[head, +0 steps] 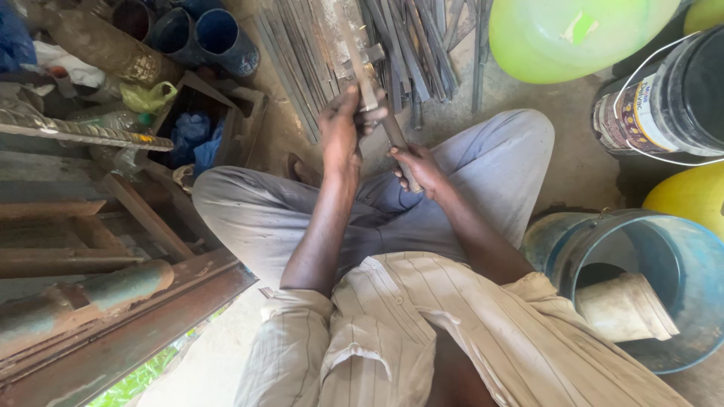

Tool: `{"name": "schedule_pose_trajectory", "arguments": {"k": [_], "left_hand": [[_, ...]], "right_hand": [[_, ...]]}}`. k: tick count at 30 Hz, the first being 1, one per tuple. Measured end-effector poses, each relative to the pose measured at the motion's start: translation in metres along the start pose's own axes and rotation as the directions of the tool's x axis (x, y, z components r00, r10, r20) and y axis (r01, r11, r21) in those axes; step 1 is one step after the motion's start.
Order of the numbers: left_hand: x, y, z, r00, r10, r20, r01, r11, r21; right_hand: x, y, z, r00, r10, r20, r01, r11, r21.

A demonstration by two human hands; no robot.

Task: The person sits on the floor and repeatedly strikes metal rods with a hammer to shape them. The person holds each rod against a metal block and strikes it multiple times before moving to the next rod.

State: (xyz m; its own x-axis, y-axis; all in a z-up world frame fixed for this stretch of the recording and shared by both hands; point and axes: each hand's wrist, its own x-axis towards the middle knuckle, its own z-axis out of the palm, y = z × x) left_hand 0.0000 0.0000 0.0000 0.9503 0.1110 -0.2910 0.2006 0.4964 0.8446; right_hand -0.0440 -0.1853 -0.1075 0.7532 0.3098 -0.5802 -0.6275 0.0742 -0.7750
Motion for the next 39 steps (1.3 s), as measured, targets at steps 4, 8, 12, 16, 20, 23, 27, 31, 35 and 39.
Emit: {"name": "schedule_pose_trajectory", "arguments": {"k": [4, 8, 12, 16, 20, 23, 27, 31, 35, 39], "left_hand": [[0.005, 0.007, 0.006, 0.999, 0.049, 0.018, -0.049, 0.999, -0.001], [0.008, 0.01, 0.009, 0.999, 0.033, -0.008, -0.033, 0.999, -0.004], [0.009, 0.006, 0.007, 1.0, -0.014, -0.012, 0.013, 0.995, -0.101], [0.01, -0.001, 0.002, 0.998, -0.065, 0.003, 0.065, 0.99, -0.126], [0.014, -0.006, -0.002, 0.996, -0.089, 0.003, 0.088, 0.981, -0.171], [0.017, -0.01, -0.007, 0.997, -0.076, 0.031, 0.081, 0.976, -0.2], [0.017, -0.02, -0.019, 0.997, -0.059, 0.052, 0.067, 0.985, -0.161], [-0.005, -0.04, -0.048, 0.987, -0.144, -0.069, 0.149, 0.986, 0.079], [-0.015, -0.072, -0.076, 0.996, -0.042, -0.077, 0.07, 0.911, 0.406], [-0.008, -0.109, -0.089, 0.978, 0.182, -0.098, -0.047, 0.657, 0.753]], "right_hand": [[0.0, -0.001, 0.0, 1.0, -0.003, -0.008, 0.003, 1.0, -0.027], [-0.003, -0.004, 0.001, 1.0, -0.005, -0.012, 0.004, 0.999, -0.049], [-0.004, -0.006, 0.003, 1.0, 0.004, -0.011, -0.004, 0.998, -0.057], [-0.004, -0.007, 0.005, 1.0, 0.012, -0.009, -0.012, 0.998, -0.065], [-0.003, -0.006, 0.005, 1.0, 0.01, -0.008, -0.011, 0.998, -0.062], [-0.001, -0.003, 0.003, 1.0, 0.007, -0.005, -0.007, 0.999, -0.053], [0.002, 0.001, 0.001, 0.997, -0.073, -0.026, 0.073, 0.997, 0.006], [-0.005, 0.008, 0.006, 0.976, -0.177, -0.124, 0.158, 0.977, -0.146], [-0.006, 0.007, 0.006, 0.929, -0.277, -0.245, 0.211, 0.941, -0.265], [-0.006, 0.003, 0.006, 0.877, -0.396, -0.271, 0.326, 0.906, -0.27]]}}
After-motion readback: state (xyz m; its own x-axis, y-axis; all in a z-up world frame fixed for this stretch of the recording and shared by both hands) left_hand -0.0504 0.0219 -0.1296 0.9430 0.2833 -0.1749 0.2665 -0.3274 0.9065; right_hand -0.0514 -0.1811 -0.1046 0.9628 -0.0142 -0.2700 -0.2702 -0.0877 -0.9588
